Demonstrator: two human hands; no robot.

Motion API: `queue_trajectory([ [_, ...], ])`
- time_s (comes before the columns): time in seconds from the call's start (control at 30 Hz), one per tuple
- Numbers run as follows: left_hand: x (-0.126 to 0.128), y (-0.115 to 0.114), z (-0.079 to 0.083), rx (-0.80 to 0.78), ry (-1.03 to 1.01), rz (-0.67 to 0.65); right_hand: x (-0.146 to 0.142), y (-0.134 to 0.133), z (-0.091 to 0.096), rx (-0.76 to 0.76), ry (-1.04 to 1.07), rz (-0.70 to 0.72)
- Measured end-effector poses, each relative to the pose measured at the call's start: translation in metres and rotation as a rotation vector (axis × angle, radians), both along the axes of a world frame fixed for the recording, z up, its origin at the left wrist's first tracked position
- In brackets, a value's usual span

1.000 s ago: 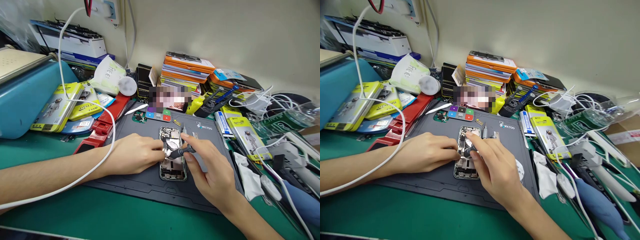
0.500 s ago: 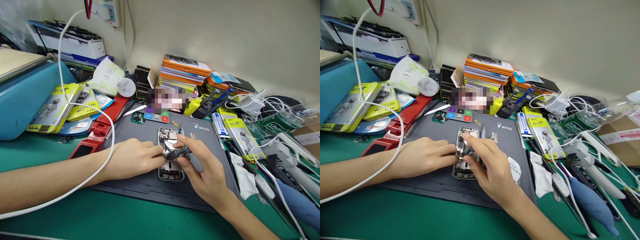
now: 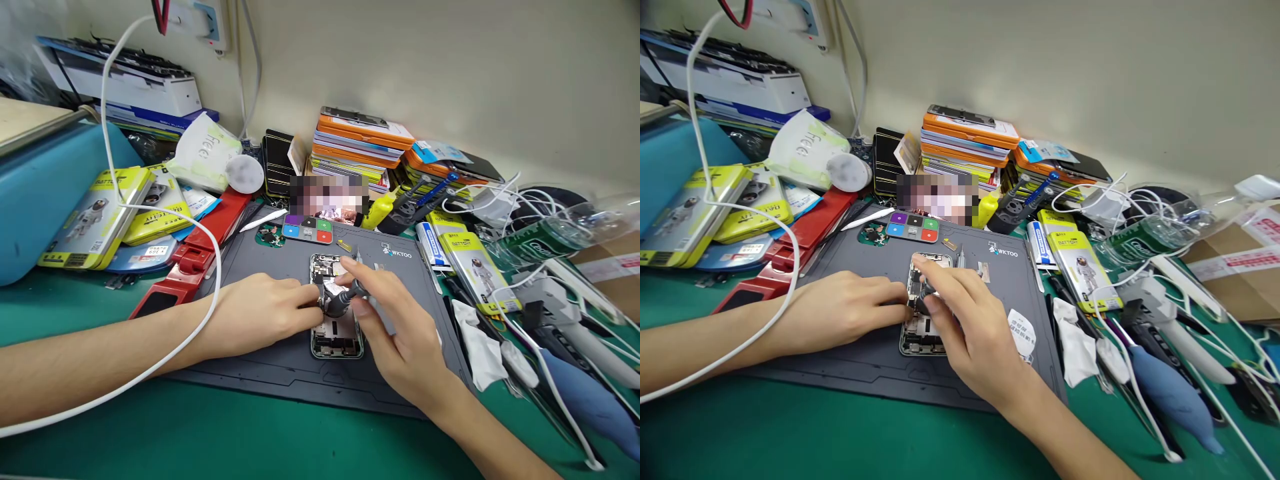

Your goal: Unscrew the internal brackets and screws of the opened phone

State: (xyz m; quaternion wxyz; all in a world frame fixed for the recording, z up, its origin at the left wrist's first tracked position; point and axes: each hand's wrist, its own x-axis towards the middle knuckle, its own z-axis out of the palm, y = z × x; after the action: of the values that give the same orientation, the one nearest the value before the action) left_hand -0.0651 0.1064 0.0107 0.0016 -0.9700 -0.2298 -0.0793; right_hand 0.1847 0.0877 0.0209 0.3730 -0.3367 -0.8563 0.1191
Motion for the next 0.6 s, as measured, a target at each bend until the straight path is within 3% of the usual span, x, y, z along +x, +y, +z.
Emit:
queue_trajectory([
  [0.6, 0.0024, -0.0006, 0.003, -0.04, 0.006, 0.007, 0.004, -0.0028, -0.0019, -0.009, 0.028, 0.01],
])
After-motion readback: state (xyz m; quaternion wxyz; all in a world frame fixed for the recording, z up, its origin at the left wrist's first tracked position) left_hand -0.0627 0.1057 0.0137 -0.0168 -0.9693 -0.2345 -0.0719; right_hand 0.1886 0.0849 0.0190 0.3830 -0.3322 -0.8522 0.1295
